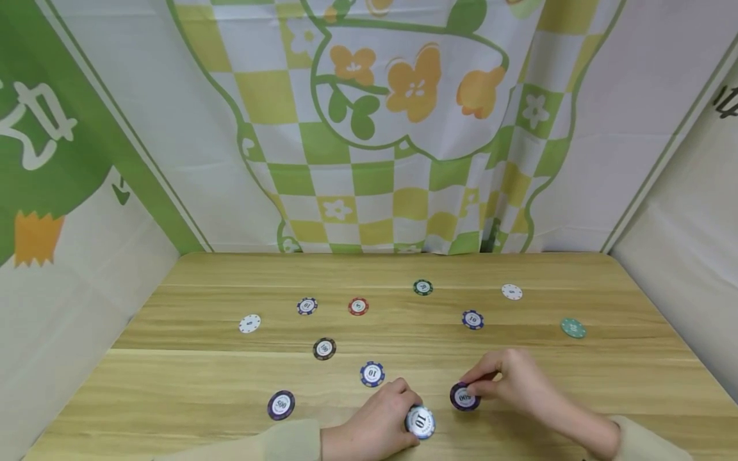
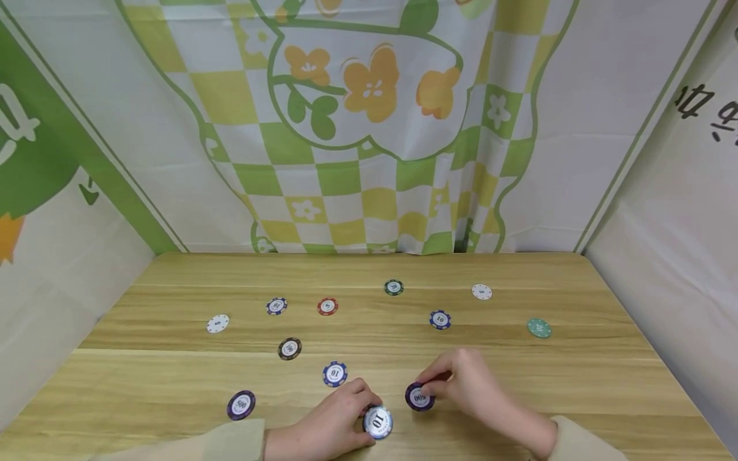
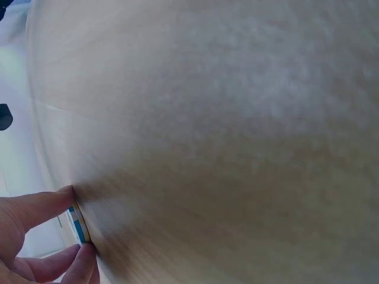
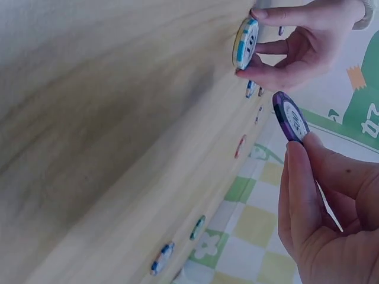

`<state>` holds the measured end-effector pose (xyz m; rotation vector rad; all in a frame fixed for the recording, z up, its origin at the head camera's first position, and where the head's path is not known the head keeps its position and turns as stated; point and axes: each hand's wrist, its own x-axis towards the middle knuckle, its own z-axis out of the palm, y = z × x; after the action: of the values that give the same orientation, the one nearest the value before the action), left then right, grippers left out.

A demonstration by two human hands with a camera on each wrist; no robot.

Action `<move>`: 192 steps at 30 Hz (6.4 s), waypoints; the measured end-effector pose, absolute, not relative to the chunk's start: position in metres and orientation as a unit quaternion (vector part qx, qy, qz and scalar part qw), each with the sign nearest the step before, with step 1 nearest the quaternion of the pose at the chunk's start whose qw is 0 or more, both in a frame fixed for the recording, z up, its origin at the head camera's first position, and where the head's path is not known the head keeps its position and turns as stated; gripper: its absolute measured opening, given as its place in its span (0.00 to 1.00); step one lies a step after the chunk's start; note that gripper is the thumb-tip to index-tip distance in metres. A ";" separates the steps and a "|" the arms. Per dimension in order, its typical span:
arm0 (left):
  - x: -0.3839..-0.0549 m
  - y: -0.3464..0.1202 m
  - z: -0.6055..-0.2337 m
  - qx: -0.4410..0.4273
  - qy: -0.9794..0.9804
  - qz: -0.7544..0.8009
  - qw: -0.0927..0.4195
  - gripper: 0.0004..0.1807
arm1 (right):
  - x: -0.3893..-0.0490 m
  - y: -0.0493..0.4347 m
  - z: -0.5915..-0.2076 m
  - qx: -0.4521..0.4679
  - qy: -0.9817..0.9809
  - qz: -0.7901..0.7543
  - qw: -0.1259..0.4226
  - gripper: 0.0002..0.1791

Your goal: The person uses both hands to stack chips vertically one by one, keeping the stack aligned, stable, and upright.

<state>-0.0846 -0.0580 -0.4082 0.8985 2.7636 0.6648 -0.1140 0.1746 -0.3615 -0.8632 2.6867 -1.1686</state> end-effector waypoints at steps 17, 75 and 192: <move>-0.084 -0.058 -0.409 0.305 0.925 0.217 0.071 0.20 | -0.111 0.153 -0.389 -0.145 0.799 -0.543 0.215 0.09; -0.084 -0.059 -0.408 0.311 0.922 0.220 0.068 0.19 | -0.098 0.123 -0.411 -0.216 0.839 -0.477 0.149 0.07; -0.084 -0.060 -0.412 0.321 0.919 0.217 0.068 0.21 | -0.216 0.335 -0.393 -0.221 0.966 -0.120 0.053 0.13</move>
<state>-0.0842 -0.0604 -0.4117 0.9664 2.7692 0.6521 -0.2158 0.3349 -0.3935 -0.6723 2.9372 -0.3657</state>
